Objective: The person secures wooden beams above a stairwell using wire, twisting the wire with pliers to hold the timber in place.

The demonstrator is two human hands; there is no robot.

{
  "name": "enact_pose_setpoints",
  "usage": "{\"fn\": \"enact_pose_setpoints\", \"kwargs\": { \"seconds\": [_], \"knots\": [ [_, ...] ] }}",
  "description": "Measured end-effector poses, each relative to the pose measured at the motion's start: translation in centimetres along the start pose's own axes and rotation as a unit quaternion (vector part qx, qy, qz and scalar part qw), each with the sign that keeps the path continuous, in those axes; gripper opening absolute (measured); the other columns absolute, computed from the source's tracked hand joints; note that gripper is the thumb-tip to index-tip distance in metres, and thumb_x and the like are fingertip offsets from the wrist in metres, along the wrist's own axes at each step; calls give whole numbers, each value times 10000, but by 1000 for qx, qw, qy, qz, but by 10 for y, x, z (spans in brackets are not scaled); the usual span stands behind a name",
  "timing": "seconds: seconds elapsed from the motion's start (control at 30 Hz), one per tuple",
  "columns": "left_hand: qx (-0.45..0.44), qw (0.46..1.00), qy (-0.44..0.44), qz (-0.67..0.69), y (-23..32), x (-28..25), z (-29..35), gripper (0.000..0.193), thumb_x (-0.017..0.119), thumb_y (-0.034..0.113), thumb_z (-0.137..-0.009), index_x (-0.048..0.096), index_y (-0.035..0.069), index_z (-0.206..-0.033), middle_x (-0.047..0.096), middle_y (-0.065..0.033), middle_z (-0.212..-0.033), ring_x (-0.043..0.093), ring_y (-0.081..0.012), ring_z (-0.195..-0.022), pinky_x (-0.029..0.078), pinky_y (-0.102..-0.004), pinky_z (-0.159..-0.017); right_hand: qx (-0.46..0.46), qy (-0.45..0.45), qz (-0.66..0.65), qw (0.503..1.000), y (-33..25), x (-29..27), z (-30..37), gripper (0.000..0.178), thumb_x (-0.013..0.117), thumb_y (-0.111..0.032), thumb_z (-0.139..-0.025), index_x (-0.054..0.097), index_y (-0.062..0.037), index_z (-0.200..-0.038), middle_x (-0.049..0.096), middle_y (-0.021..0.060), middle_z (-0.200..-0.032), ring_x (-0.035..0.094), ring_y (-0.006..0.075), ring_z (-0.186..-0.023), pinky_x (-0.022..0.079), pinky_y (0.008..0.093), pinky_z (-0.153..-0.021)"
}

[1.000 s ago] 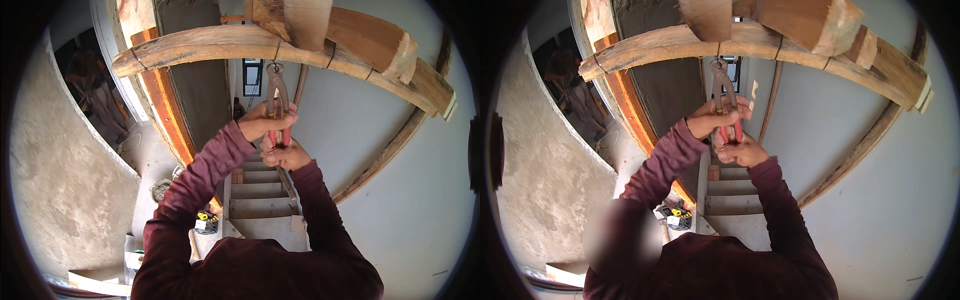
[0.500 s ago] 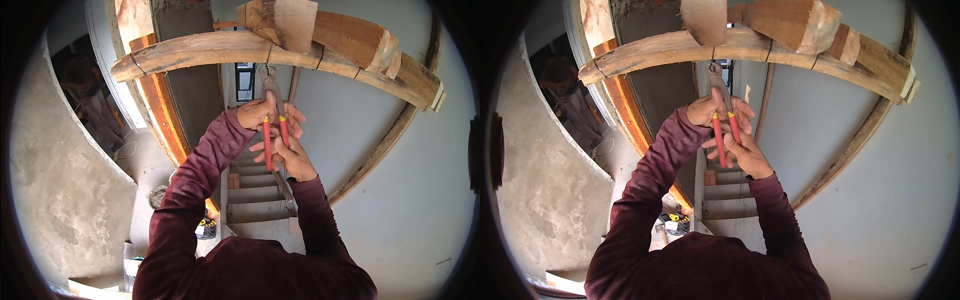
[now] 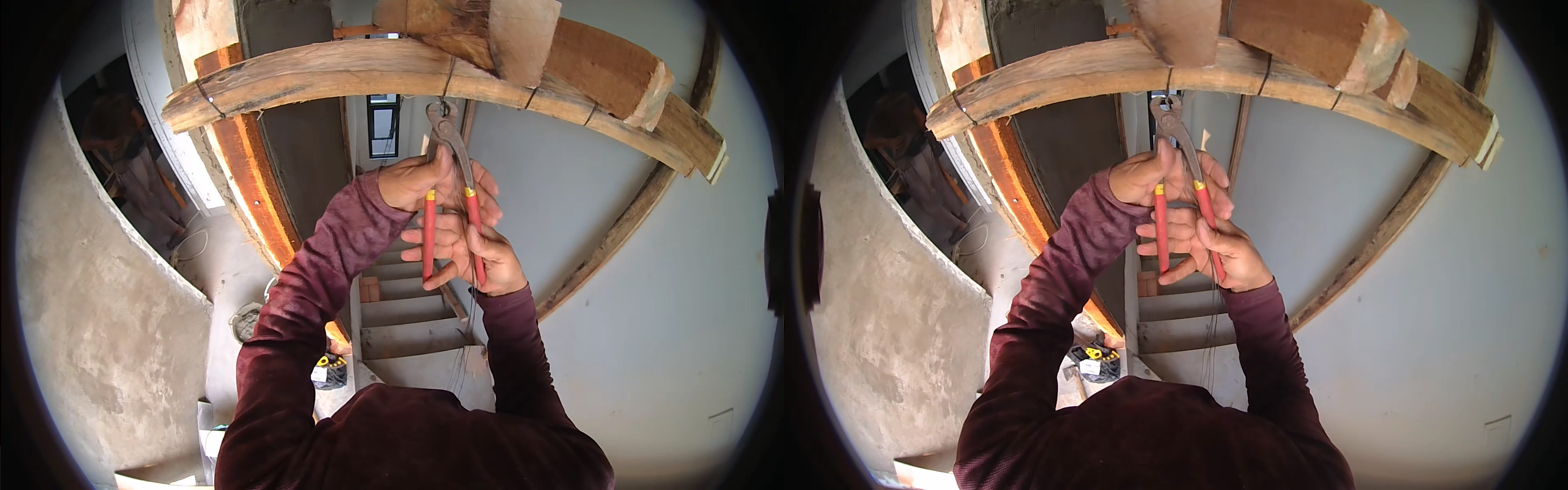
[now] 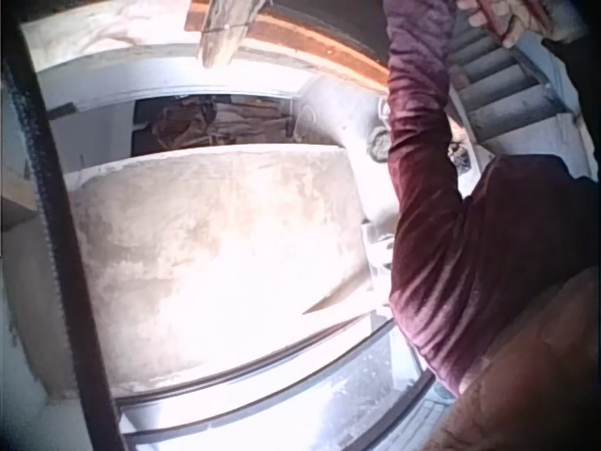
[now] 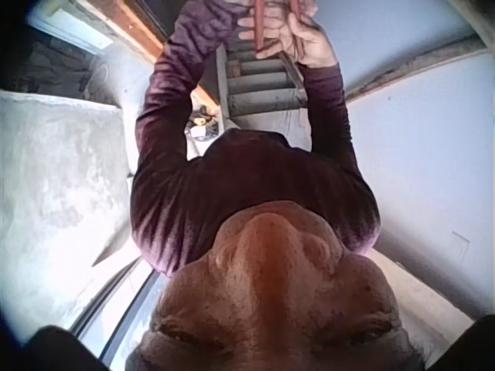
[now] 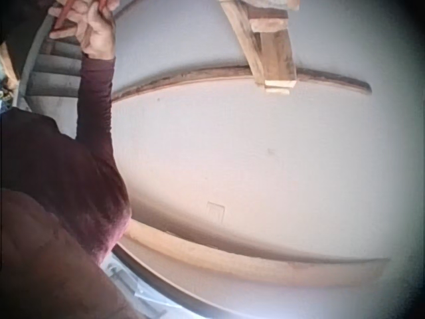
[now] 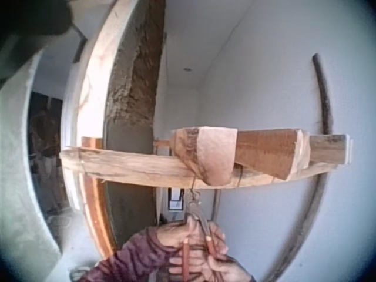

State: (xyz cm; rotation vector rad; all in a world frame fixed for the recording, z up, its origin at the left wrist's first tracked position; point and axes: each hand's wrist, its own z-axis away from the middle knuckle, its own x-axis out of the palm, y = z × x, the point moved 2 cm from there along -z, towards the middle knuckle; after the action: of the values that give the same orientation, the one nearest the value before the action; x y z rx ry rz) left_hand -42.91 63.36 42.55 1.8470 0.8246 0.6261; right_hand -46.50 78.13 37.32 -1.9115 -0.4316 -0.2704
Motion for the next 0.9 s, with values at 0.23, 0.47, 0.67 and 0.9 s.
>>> {"fn": "enact_pose_setpoints", "kwargs": {
  "seconds": [0.23, 0.47, 0.67, 0.9],
  "knots": [
    [-11, 998, 13, -54, 3, -17, 5, 733, 370, 611, -907, 431, -43, -1233, 567, -220, -1195, 544, -295, -1158, 408, -384, -1003, -30, 28, 108, 993, 0, -8, -5, 605, 436, -343, -972, 273, 53, -1399, 374, 264, -1394, 412, 395, -1278, 503, 528, -864],
    [-25, 995, 0, -98, 15, -17, 9, 705, 370, 601, -913, 484, -41, -1179, 587, -217, -1162, 567, -285, -1121, 412, -382, -991, -61, 36, 85, 994, 10, -3, -14, 589, 440, -341, -969, 302, 58, -1381, 452, 251, -1319, 502, 346, -1185, 538, 447, -785],
    [30, 997, 54, -43, 1, -4, -4, 636, 356, 624, -908, 525, 13, -964, 589, -114, -862, 603, -243, -891, 437, -396, -924, -30, 89, 81, 992, 12, -8, -6, 532, 461, -364, -959, 411, 75, -1255, 585, 176, -1063, 610, 243, -940, 477, 257, -513],
    [100, 958, 264, 56, -21, 11, -12, 552, 352, 613, -922, 440, 89, -771, 452, -24, -664, 553, -210, -669, 443, -413, -901, -116, 308, 504, 799, 3, 32, 9, 460, 579, -62, -792, 430, 74, -1205, 573, 169, -1036, 593, 266, -878, 463, 353, -713]
  ]
}}
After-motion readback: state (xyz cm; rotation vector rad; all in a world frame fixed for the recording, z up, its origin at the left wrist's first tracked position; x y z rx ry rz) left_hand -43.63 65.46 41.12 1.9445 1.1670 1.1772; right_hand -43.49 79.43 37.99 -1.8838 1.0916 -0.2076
